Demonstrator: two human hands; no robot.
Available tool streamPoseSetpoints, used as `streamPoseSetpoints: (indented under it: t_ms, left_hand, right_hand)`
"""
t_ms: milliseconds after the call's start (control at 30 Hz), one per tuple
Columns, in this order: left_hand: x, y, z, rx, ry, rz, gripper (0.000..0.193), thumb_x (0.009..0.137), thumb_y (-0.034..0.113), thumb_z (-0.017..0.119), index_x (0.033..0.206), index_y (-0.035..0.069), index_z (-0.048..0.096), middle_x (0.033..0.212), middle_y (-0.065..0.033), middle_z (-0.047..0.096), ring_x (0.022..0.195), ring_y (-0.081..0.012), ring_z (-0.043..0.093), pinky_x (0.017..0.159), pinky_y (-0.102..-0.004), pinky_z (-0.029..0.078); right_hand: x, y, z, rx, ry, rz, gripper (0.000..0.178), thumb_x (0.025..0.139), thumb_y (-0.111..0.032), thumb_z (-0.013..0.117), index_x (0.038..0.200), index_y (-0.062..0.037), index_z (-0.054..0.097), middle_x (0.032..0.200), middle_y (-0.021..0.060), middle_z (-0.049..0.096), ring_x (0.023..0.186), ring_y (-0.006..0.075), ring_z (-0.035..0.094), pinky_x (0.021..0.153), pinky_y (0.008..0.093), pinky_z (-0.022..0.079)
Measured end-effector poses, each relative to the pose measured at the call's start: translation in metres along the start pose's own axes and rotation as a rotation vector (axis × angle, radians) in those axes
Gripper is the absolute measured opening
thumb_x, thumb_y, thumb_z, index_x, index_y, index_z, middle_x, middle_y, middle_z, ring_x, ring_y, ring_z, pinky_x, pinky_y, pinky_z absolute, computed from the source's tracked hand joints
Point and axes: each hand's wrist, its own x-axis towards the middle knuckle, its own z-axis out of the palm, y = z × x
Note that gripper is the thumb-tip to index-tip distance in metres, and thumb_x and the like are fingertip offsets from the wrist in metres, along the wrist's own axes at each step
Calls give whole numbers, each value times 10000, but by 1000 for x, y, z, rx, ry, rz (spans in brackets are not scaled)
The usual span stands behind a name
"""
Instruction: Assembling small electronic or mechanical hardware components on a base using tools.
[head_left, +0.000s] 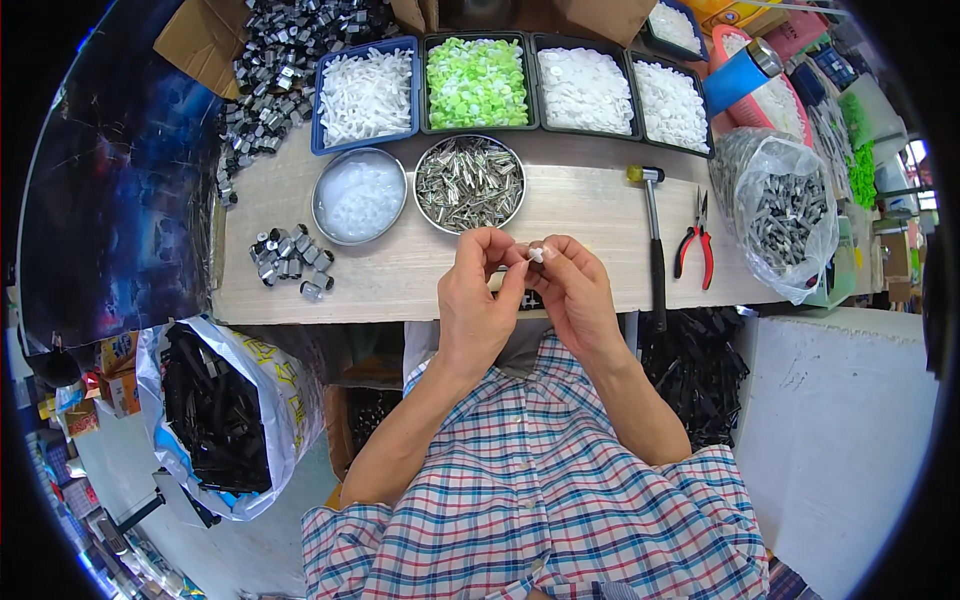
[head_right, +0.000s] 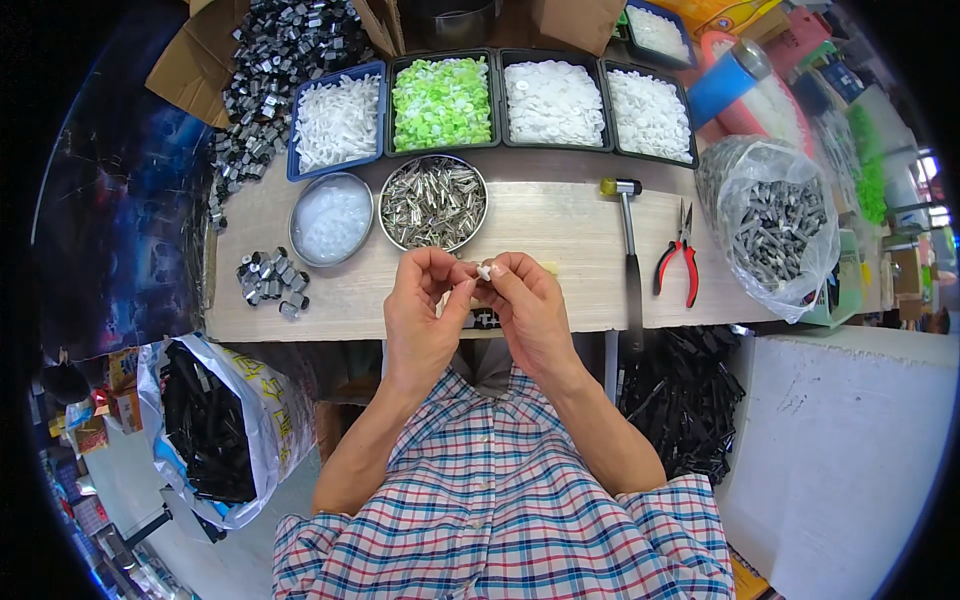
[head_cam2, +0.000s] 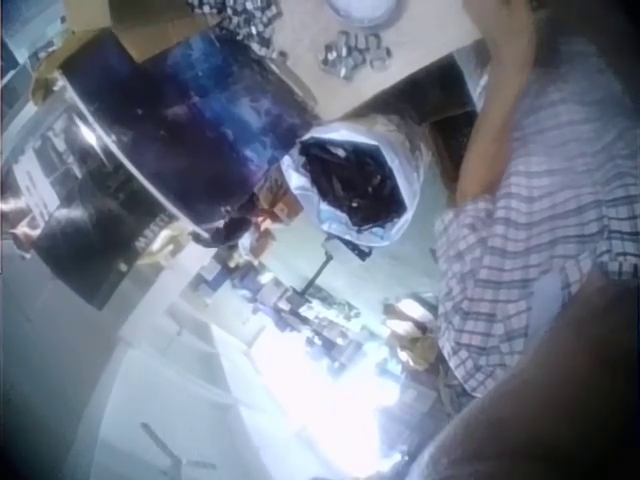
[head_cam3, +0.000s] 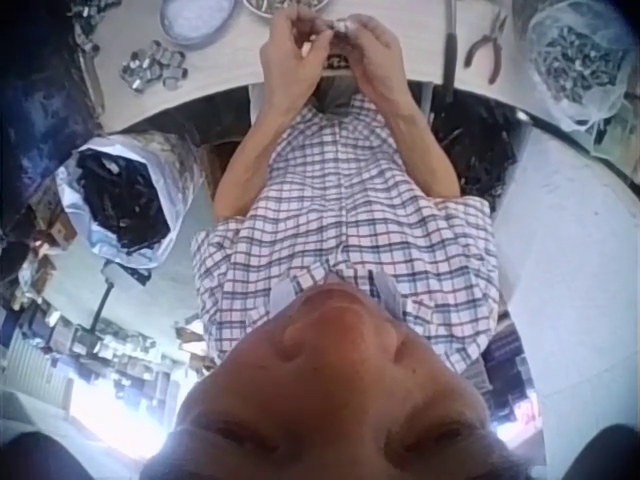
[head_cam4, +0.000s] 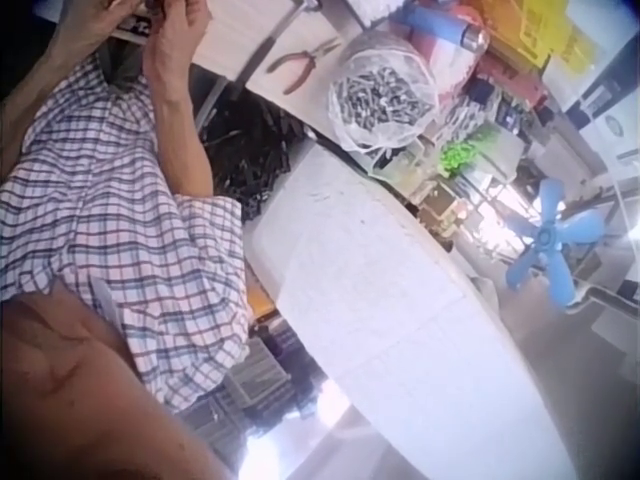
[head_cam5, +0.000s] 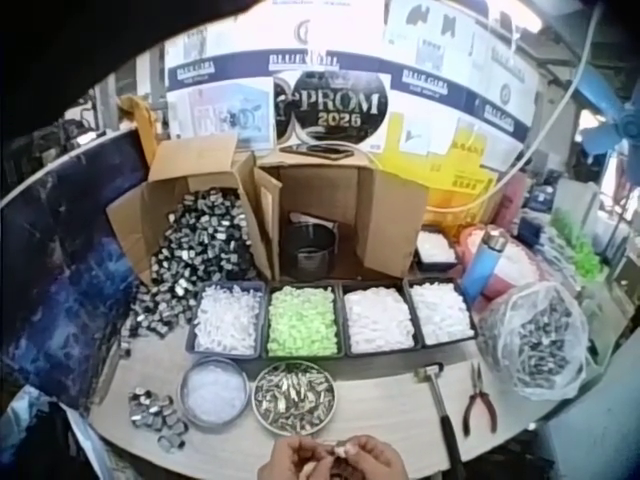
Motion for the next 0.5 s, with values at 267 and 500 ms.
streamPoseSetpoints:
  t_ms: [267,500]
  left_hand:
    - [-4,-4,3,69,16,77,296,930,-92,623,1186,-14,499,1091,-107,659,1002,-133,649,908,-280,546]
    - [-8,-5,5,-112,76,-54,257,942,-60,647,1176,-14,553,1032,-109,690,976,-116,656,863,-265,551]
  right_hand:
    - [-5,1,-1,-402,44,-134,87,1030,-95,580,1042,-10,595,1037,68,685,948,145,663,887,279,534]
    - [-11,-8,2,-1200,-9,-748,105,900,52,656,978,4,605,931,129,674,824,240,688,742,310,542]
